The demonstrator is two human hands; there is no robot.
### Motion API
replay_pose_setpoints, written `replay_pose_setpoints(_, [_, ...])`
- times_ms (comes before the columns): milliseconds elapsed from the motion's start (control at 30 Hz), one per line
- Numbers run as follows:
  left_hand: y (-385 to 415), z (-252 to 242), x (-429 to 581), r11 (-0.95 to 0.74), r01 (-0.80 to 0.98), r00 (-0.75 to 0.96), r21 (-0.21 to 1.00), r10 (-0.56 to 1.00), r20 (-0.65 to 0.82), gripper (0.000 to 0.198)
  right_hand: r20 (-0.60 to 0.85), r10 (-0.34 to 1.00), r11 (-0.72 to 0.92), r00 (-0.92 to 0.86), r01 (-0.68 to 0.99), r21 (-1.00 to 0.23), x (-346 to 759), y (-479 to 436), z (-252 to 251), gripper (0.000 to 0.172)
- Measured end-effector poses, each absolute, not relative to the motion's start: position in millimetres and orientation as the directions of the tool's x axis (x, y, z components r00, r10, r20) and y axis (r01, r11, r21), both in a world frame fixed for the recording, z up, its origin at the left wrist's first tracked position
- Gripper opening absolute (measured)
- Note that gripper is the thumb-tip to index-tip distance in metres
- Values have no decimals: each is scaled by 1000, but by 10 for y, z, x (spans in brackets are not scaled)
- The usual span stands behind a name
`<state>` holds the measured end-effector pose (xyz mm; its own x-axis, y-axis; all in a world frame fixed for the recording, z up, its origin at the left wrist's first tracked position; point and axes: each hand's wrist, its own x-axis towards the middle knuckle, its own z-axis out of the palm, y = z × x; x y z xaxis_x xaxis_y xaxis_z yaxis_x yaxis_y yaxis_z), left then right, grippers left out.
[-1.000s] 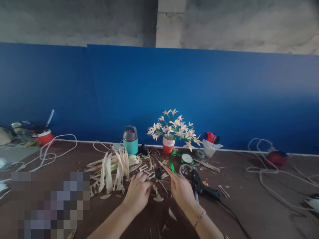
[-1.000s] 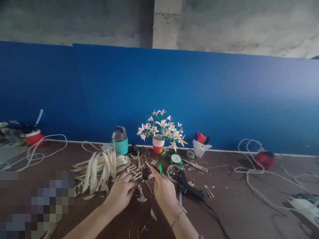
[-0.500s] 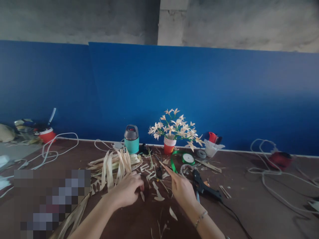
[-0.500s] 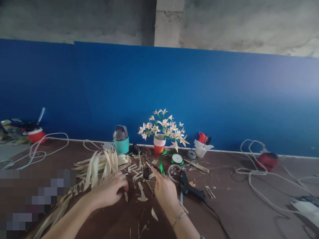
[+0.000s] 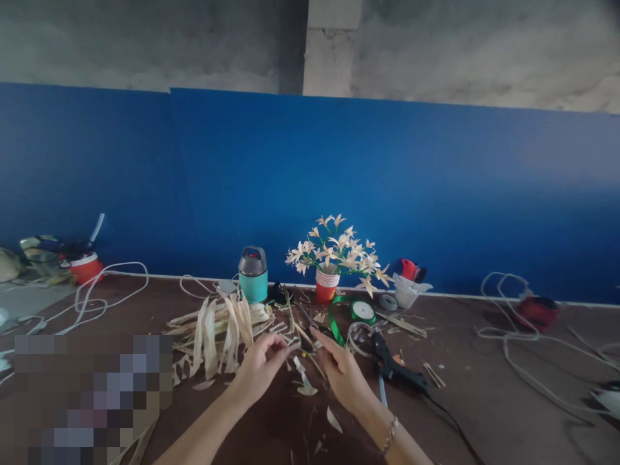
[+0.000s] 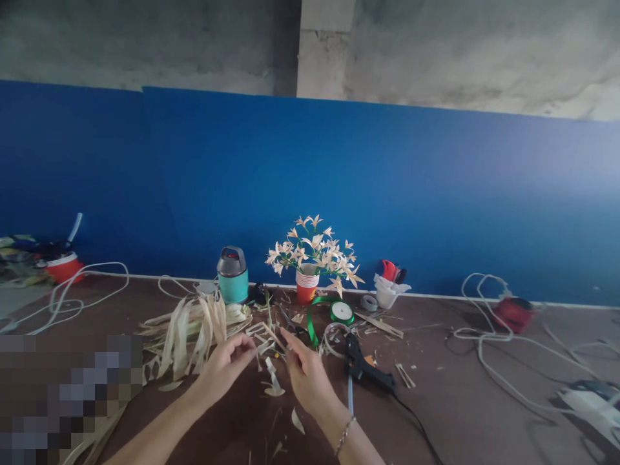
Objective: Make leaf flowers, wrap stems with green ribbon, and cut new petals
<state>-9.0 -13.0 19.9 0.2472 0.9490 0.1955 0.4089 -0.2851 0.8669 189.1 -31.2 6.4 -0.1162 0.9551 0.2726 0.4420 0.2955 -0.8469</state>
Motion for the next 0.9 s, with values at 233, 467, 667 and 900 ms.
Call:
replay_pose_setpoints(233, [-195,246,21,-117,125,196,985,976,91,32,-17,947,-30,-321,-37,-999,1800,-432,248,61])
replay_pose_setpoints(467, [-198,188,40,-73,32,238,997,969,64,28,-78,926,-114,-368,-75,-991,1804,-441,278,66])
replay_pose_setpoints(667, [-252,219,78,14,-142,291,990,956,28,32,-162,914,-252,-373,-205,-946,1771,-428,242,53])
replay_pose_setpoints(900, [-223,164,57,-123,56,326,991,940,99,30,-262,840,-442,-476,-318,-839,1824,-421,203,54])
